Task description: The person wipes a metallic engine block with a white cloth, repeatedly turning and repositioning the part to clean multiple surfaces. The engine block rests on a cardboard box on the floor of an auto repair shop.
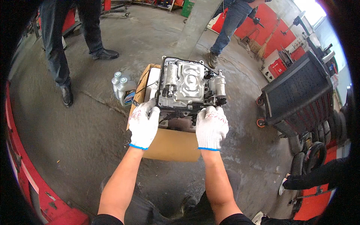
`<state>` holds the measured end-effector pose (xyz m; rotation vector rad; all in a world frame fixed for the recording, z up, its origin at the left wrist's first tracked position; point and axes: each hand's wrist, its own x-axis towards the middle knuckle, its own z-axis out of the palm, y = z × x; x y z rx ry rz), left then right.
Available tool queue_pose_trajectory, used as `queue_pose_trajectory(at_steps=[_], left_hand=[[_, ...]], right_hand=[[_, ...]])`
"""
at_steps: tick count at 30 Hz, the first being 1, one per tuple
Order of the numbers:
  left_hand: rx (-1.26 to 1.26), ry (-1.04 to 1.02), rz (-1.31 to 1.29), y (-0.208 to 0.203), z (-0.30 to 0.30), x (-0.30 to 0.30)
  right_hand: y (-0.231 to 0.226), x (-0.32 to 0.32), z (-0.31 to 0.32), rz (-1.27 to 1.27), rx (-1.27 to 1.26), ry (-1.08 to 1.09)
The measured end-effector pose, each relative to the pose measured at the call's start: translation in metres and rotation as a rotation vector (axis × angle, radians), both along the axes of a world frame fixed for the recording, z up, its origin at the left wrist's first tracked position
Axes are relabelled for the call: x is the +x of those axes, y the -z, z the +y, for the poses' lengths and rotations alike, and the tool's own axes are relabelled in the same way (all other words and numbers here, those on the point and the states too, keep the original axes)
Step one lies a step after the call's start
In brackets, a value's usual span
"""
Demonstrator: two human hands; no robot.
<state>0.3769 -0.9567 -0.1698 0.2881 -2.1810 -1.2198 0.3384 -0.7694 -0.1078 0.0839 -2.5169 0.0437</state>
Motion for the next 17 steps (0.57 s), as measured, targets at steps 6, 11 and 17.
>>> queue_pose_trajectory(at_steps=[6, 11, 17], left_hand=[[-0.037, -0.012, 0.026, 0.003, 0.001, -0.002], [-0.001, -0.032, 0.059, 0.006, -0.001, -0.004], [0.066, -0.026, 0.025, 0.002, 0.000, -0.006]], right_hand=[[0.002, 0.000, -0.009, -0.034, 0.014, -0.088], [-0.007, 0.029, 0.012, -0.206, -0.289, -0.281], [-0.006, 0.005, 0.028, -0.066, -0.159, -0.121]])
